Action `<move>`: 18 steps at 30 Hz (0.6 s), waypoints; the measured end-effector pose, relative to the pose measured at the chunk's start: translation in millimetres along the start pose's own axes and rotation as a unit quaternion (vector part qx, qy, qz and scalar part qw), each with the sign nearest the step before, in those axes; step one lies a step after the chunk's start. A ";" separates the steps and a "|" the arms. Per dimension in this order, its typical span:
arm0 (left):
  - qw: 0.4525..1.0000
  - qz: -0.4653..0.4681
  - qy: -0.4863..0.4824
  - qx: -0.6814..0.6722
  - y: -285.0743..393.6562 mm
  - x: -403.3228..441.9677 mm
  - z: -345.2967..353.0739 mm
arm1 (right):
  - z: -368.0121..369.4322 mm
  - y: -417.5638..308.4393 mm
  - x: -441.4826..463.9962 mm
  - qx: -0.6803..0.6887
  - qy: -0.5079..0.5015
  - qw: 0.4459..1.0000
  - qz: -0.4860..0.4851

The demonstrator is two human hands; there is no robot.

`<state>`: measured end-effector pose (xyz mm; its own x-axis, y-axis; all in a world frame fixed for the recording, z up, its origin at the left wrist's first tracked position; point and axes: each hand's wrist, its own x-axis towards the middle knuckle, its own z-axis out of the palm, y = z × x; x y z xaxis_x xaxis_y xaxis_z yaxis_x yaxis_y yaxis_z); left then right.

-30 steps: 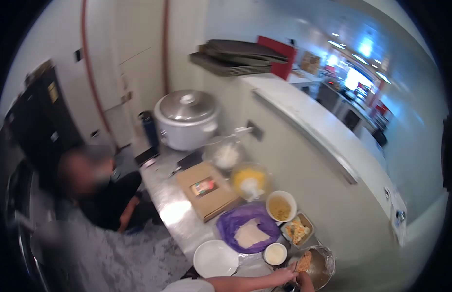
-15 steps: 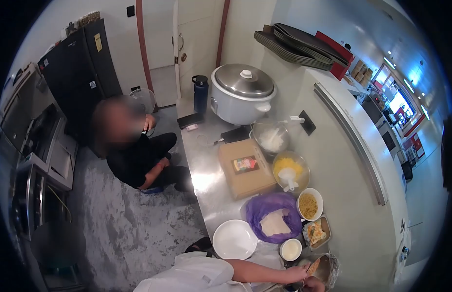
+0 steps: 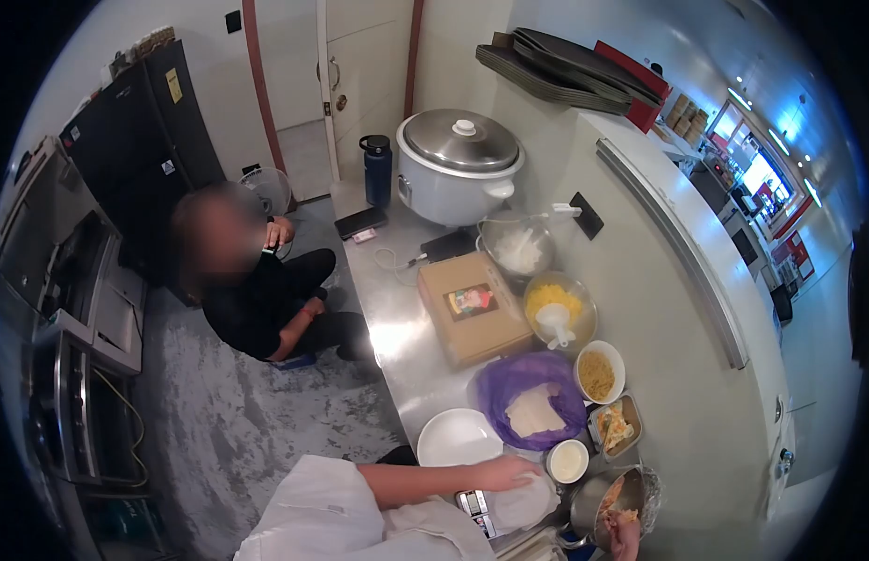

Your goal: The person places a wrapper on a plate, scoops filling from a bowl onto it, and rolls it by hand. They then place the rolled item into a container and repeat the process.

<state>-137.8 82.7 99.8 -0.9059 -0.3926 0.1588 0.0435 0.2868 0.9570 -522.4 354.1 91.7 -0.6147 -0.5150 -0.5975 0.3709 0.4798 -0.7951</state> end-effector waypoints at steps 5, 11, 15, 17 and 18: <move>0.991 -0.091 0.062 0.077 -22.2 -60.5 -45.1 | 45.2 -28.8 -33.7 0.039 0.025 0.999 -0.021; 0.980 -0.146 0.125 0.052 -29.8 -80.2 -59.5 | 51.9 -33.6 -39.9 0.220 -0.103 0.970 0.027; 0.981 -0.152 0.112 0.039 -9.7 -72.6 -67.7 | 55.8 -31.8 -41.4 0.252 -0.066 0.965 0.019; 0.983 -0.160 0.092 0.022 -5.1 -70.3 -71.8 | 44.7 -18.3 -32.3 0.244 -0.038 0.968 0.034; 0.981 -0.171 0.088 0.012 -3.6 -70.2 -73.6 | 42.5 -8.3 -23.9 0.232 0.000 0.973 0.009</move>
<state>-43.4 44.9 103.1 -0.7788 -0.6136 -0.1298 -0.2632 0.1319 0.9557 -481.1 332.3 108.1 -0.6052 -0.5101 -0.6111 0.6558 0.1156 -0.7460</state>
